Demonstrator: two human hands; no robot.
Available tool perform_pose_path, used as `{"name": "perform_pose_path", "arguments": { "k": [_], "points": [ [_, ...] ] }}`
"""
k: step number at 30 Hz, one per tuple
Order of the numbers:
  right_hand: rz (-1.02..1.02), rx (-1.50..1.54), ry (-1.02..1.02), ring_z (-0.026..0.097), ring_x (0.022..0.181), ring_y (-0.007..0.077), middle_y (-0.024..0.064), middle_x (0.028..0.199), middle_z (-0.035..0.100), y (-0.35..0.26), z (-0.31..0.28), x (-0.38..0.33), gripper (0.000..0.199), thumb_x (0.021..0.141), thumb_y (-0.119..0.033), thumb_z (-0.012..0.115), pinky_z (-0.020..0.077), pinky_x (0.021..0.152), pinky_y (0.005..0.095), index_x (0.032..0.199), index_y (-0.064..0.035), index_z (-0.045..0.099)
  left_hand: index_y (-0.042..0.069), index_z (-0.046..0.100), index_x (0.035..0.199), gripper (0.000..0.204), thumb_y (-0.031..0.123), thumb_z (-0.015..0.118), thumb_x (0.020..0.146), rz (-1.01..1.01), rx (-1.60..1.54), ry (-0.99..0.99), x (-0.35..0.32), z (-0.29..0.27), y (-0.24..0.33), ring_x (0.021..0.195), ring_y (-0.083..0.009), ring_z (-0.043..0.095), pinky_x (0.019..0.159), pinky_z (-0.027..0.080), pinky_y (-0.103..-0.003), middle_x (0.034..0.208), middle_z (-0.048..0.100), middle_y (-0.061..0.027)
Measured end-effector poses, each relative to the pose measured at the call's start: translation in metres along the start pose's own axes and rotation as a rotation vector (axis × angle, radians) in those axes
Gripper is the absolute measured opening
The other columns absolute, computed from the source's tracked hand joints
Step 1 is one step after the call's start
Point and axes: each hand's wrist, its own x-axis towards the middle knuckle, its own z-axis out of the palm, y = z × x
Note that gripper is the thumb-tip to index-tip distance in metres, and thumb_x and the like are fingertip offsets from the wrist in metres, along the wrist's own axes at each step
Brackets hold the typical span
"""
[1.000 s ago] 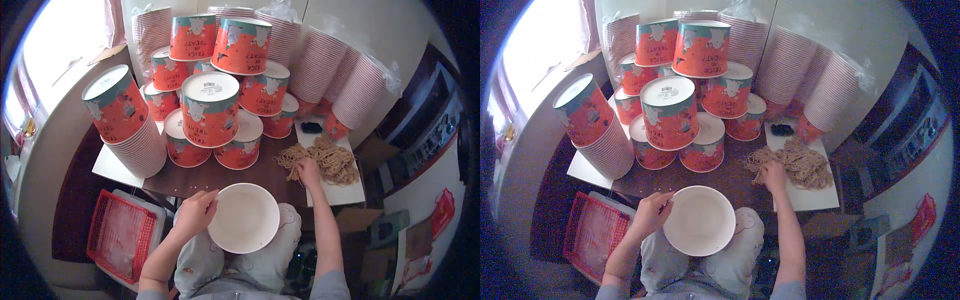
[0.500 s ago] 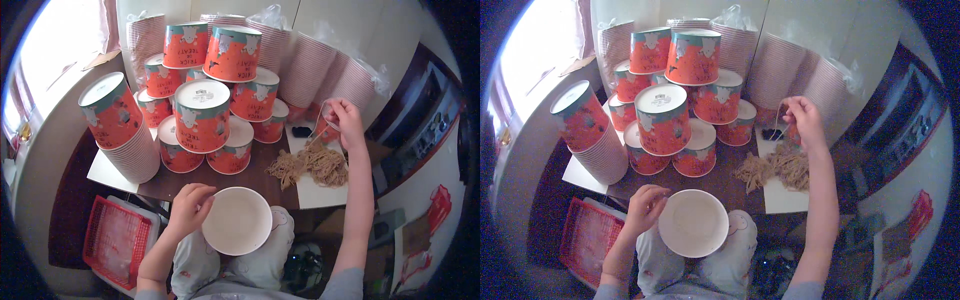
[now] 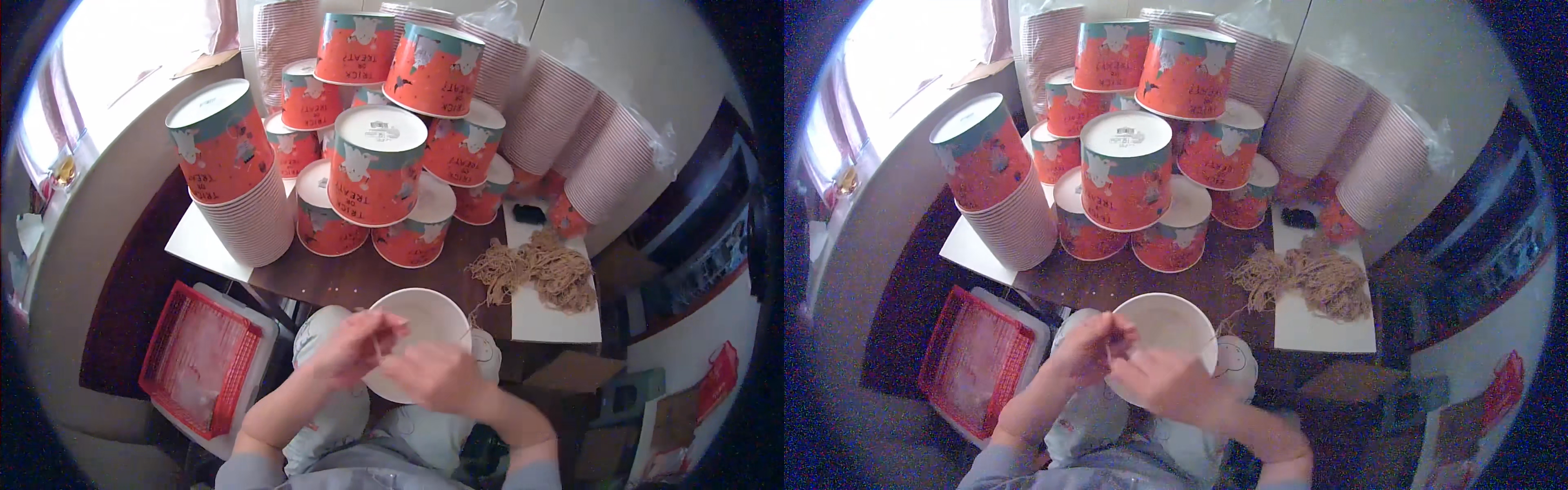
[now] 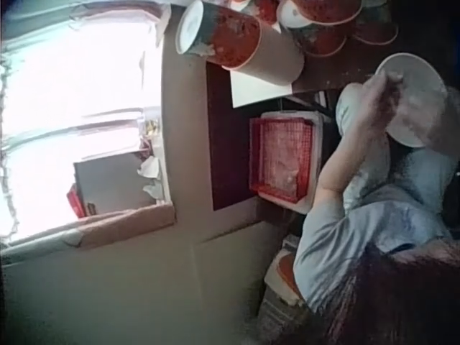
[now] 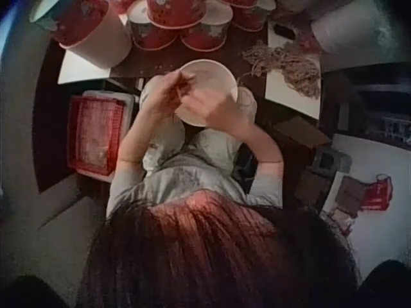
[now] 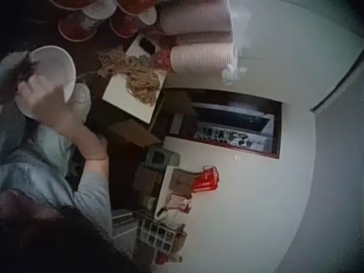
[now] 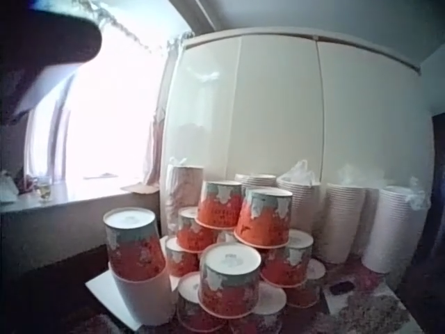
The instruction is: Attaching string handles to decorative paper buckets for packaging.
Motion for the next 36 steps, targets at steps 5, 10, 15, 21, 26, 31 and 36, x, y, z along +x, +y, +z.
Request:
{"name": "perform_pose_path", "arguments": {
  "k": [5,10,15,21,26,31,36],
  "points": [
    [0.013,-0.070,0.067,0.050,0.050,0.0145,-0.0011,0.057,0.044,0.018,0.038,-0.025,0.012,0.065,-0.014,0.061,0.0403,0.043,0.0282,0.076,-0.0131,0.056,0.007,0.053,0.077,0.035,0.035,0.036,0.091,0.148,0.030,0.214,-0.016,-0.020,0.021,0.051,-0.0096,0.040,0.043,0.029,-0.022,0.059,0.046,0.0001],
    [0.074,-0.374,0.096,0.052,0.051,0.0175,0.0023,0.057,0.049,0.112,0.005,-0.022,0.008,0.071,-0.017,0.059,0.0410,0.044,0.0317,0.069,-0.0116,0.053,0.009,0.047,0.068,0.037,0.034,0.035,0.092,0.353,-0.170,0.181,-0.030,-0.033,0.039,0.053,-0.0085,0.035,0.041,0.024,-0.020,0.055,0.037,0.0013],
    [0.226,-0.406,0.026,0.056,0.062,0.0230,0.0050,0.067,0.055,0.192,0.015,-0.062,0.011,0.075,-0.021,0.057,0.0449,0.052,0.0340,0.078,-0.0099,0.055,0.006,0.048,0.068,0.036,0.031,0.035,0.092,0.397,-0.003,0.173,-0.033,-0.031,0.032,0.052,-0.0105,0.039,0.045,0.031,-0.022,0.057,0.043,-0.0011],
    [0.451,-0.006,0.126,0.056,0.080,0.0248,0.0110,0.093,0.057,0.121,0.001,-0.039,0.019,0.075,-0.008,0.054,0.0454,0.070,0.0317,0.093,-0.0033,0.058,0.001,0.056,0.081,0.026,0.023,0.044,0.089,0.214,0.803,0.107,-0.050,0.001,0.014,0.058,-0.0117,0.053,0.051,0.041,-0.025,0.066,0.055,-0.0045],
    [0.405,0.585,0.151,0.057,0.073,0.0168,0.0089,0.084,0.059,0.014,0.002,-0.014,0.023,0.068,-0.003,0.064,0.0463,0.064,0.0265,0.091,-0.0028,0.061,0.002,0.053,0.083,0.014,0.016,0.050,0.082,0.426,1.675,0.116,-0.025,0.014,-0.016,0.066,-0.0336,0.058,0.056,0.045,-0.042,0.072,0.059,-0.0151],
    [0.512,0.654,0.148,0.057,0.077,0.0171,0.0084,0.086,0.059,0.002,0.022,-0.017,0.026,0.066,-0.006,0.068,0.0465,0.065,0.0267,0.091,-0.0036,0.062,0.003,0.052,0.085,0.014,0.015,0.053,0.077,0.521,1.647,0.141,-0.025,0.018,-0.026,0.065,-0.0317,0.058,0.053,0.047,-0.041,0.072,0.058,-0.0148],
    [0.484,0.585,0.183,0.058,0.079,0.0186,0.0086,0.087,0.059,0.003,0.026,-0.013,0.024,0.067,-0.012,0.069,0.0468,0.066,0.0278,0.089,-0.0032,0.063,0.004,0.053,0.082,0.013,0.012,0.054,0.072,0.488,1.905,0.146,-0.025,0.020,-0.034,0.062,-0.0279,0.058,0.047,0.048,-0.037,0.069,0.057,-0.0111]
  ]
}}
